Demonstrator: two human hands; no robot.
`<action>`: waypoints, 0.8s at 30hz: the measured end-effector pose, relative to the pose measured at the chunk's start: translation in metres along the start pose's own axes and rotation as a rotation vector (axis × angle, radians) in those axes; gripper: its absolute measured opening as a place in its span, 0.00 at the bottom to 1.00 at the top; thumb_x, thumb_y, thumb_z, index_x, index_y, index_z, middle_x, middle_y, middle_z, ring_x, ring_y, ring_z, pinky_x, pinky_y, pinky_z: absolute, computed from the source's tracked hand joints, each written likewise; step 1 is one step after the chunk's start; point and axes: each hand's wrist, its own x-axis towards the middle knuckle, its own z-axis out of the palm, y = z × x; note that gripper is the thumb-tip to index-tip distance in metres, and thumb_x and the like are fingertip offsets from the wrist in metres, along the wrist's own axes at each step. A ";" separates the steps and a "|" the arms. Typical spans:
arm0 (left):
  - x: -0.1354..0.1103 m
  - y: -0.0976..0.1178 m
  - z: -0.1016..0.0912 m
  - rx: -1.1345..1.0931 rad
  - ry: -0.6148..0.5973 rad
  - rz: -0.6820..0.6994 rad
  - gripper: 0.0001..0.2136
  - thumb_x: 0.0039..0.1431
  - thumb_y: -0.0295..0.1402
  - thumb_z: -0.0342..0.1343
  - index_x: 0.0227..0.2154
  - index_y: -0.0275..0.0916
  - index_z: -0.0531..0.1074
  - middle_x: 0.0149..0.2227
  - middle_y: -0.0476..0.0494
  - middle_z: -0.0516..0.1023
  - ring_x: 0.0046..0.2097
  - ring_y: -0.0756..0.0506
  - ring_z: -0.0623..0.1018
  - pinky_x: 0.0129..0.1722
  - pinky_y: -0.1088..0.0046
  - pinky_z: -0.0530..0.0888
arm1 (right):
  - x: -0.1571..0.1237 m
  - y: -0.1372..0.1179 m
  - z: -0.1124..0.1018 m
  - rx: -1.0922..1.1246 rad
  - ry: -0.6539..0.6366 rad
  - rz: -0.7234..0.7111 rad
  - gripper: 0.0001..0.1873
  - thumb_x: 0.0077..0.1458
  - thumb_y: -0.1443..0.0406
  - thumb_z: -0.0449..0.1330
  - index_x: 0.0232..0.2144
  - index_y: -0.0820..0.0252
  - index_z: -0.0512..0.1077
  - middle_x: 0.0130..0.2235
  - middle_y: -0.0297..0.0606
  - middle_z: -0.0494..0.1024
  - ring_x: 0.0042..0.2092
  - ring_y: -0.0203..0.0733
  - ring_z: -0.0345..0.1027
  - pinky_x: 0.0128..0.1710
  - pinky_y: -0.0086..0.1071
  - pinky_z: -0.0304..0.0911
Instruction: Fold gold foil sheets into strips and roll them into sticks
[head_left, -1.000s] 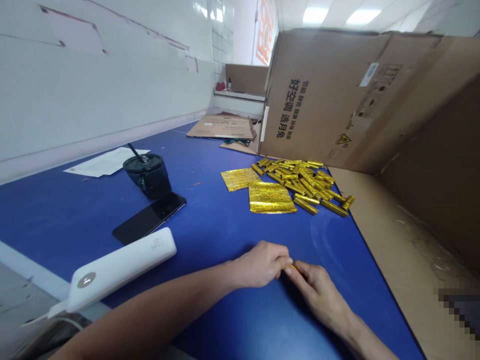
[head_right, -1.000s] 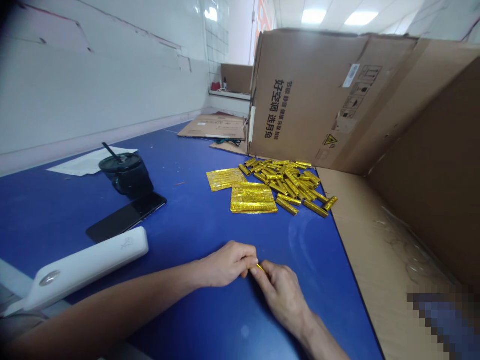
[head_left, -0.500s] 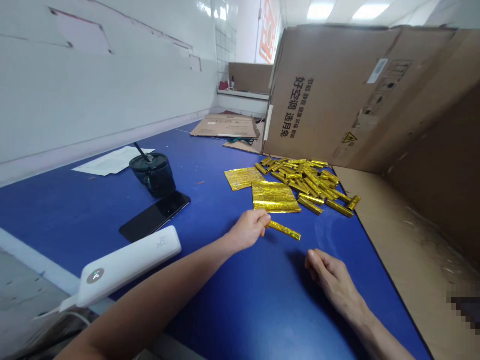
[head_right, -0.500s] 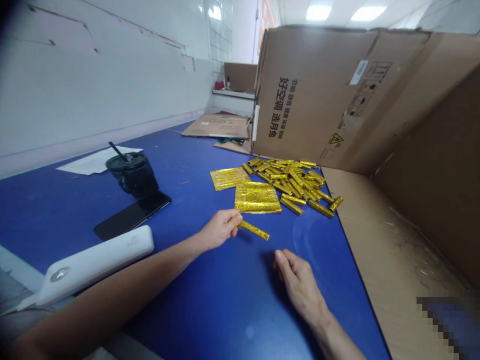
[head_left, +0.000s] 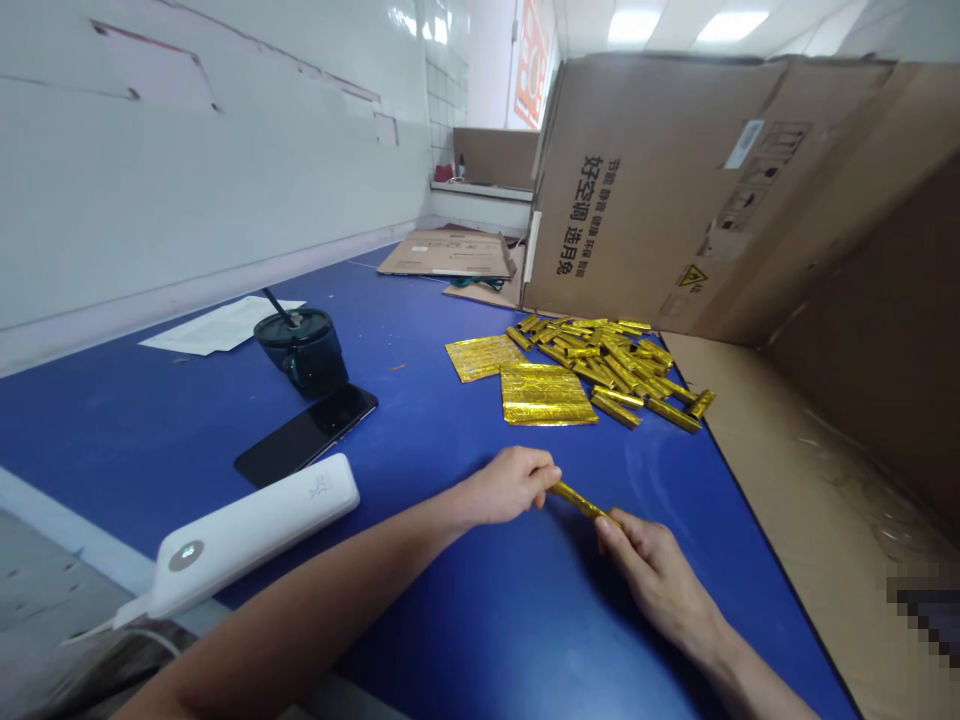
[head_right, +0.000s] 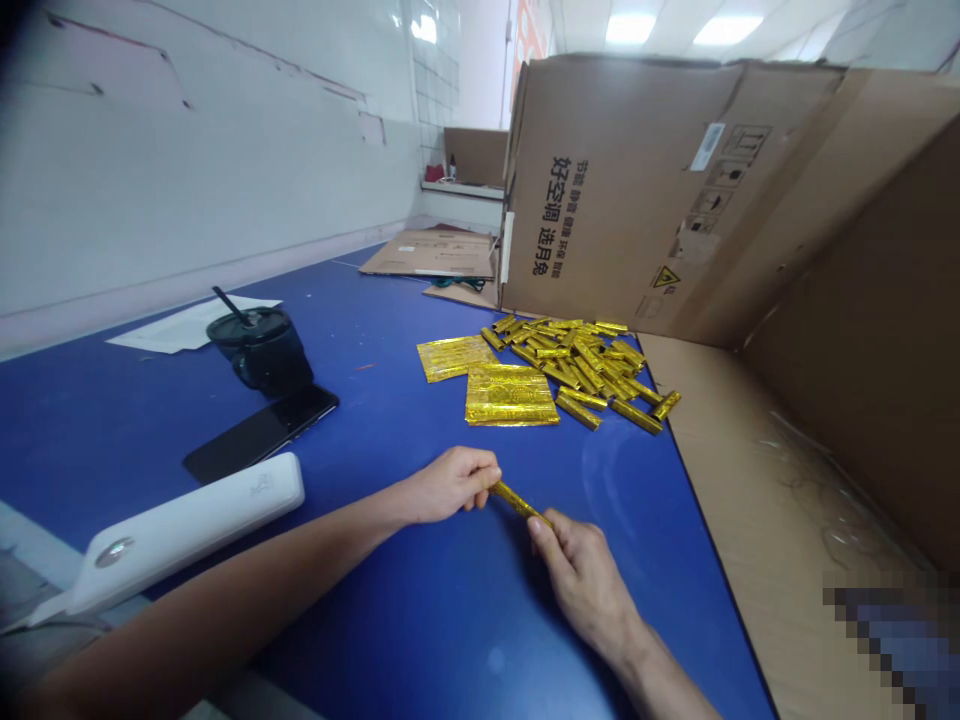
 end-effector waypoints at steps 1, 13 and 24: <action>-0.001 0.002 0.000 0.016 -0.004 0.025 0.12 0.56 0.37 0.43 0.26 0.36 0.66 0.22 0.52 0.68 0.25 0.53 0.67 0.25 0.80 0.61 | 0.000 0.000 0.000 -0.011 -0.004 -0.006 0.20 0.56 0.55 0.43 0.18 0.59 0.57 0.18 0.27 0.52 0.21 0.32 0.46 0.20 0.26 0.46; -0.010 0.014 0.002 0.226 -0.217 0.197 0.10 0.57 0.33 0.44 0.26 0.39 0.68 0.25 0.52 0.71 0.28 0.52 0.69 0.27 0.80 0.60 | -0.002 -0.002 0.002 0.143 -0.058 0.035 0.22 0.55 0.53 0.43 0.17 0.59 0.56 0.18 0.27 0.51 0.21 0.31 0.44 0.18 0.26 0.43; -0.001 0.007 -0.004 0.097 -0.165 0.083 0.10 0.56 0.30 0.43 0.22 0.36 0.65 0.19 0.54 0.64 0.23 0.54 0.64 0.25 0.81 0.59 | 0.002 0.000 -0.002 0.202 -0.053 0.144 0.22 0.55 0.51 0.42 0.18 0.59 0.57 0.17 0.26 0.52 0.20 0.31 0.44 0.18 0.26 0.42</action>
